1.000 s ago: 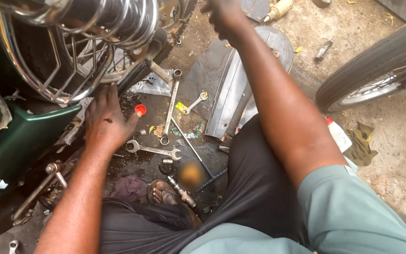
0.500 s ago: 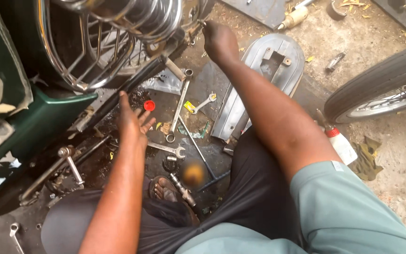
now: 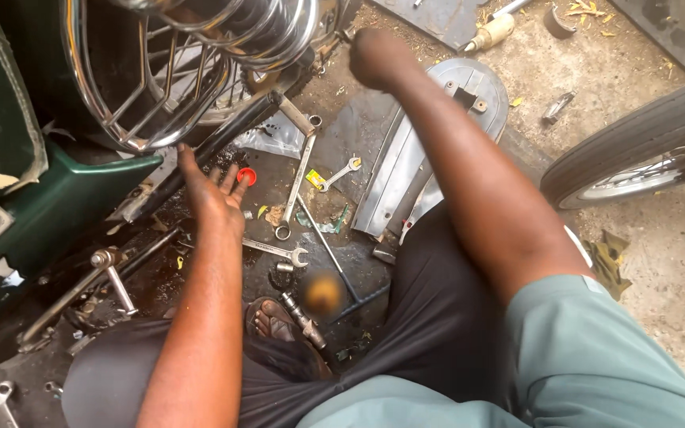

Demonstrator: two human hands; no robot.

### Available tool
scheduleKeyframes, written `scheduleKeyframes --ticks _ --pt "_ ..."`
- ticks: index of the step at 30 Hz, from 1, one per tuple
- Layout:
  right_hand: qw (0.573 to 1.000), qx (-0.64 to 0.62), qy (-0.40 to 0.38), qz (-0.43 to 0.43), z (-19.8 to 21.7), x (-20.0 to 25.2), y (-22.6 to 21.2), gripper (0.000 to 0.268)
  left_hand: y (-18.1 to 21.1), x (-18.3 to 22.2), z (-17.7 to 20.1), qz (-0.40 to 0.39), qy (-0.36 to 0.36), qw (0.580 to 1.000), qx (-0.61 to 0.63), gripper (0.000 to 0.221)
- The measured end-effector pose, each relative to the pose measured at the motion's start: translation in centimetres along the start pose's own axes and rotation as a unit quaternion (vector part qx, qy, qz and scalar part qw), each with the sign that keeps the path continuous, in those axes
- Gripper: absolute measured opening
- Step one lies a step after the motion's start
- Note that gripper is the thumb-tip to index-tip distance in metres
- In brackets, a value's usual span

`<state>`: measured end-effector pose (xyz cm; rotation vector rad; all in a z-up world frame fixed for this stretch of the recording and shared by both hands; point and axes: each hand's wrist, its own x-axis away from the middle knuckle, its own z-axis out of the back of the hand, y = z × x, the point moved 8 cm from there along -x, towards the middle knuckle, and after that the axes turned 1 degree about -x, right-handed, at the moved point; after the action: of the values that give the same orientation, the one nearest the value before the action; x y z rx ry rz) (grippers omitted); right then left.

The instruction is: The person sits on the floor beside a green motorcycle and works on its lower frame and engine area. They use wrenches to loosen and tighten bolts, handle small metal parts and fasteners, and pick up and reposition tools from the ground while working.

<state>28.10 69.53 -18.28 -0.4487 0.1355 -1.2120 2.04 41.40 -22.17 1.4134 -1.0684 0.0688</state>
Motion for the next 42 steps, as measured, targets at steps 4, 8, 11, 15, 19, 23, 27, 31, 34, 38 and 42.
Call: scheduleKeyframes --ticks 4,8,11,15,19,23,27,31,34,38,42 --pt "0.981 -0.025 -0.162 -0.106 3.6 3.9 -1.6 0.028 0.1 -0.2 0.0 0.008 0.007 1.0 0.011 0.096" --pt "0.973 -0.117 -0.179 -0.09 -0.2 3.2 -0.4 0.018 0.0 -0.3 0.3 0.001 0.007 1.0 0.001 0.097" --pt "0.977 -0.199 -0.07 -0.014 -2.9 1.6 0.1 0.016 0.2 0.1 0.0 -0.013 0.003 1.0 -0.013 0.099" --pt "0.993 -0.113 0.016 -0.008 -2.2 1.5 -0.5 0.017 0.4 0.5 -0.2 -0.008 0.0 1.0 -0.028 0.103" --pt "0.993 -0.064 0.094 0.016 -1.1 1.2 -0.6 0.019 0.1 -0.6 0.4 -0.002 -0.002 1.0 -0.019 0.106" --pt "0.998 0.013 0.044 0.031 0.8 0.2 -1.1 0.022 0.1 -0.6 0.3 0.003 0.003 1.0 -0.016 0.108" --pt "0.99 0.03 -0.126 -0.06 3.8 3.1 -2.9 0.024 -0.2 -0.7 0.5 0.002 0.013 1.0 -0.022 0.109" --pt "0.969 -0.07 -0.213 -0.104 2.0 4.1 -2.0 0.026 0.1 -0.5 0.2 0.0 0.006 0.999 -0.036 0.108" --pt "0.999 0.001 -0.046 0.026 -1.2 1.2 -0.6 0.023 -0.2 -0.8 0.3 0.006 0.019 0.999 -0.032 0.108" --pt "0.996 -0.074 0.021 0.043 -0.9 2.0 -1.9 0.022 -0.3 -0.8 0.3 0.007 0.019 0.999 -0.027 0.108" --pt "0.996 -0.076 -0.016 -0.046 -0.4 2.0 -1.6 0.021 0.2 -0.5 0.4 -0.004 0.011 0.997 -0.07 0.109"
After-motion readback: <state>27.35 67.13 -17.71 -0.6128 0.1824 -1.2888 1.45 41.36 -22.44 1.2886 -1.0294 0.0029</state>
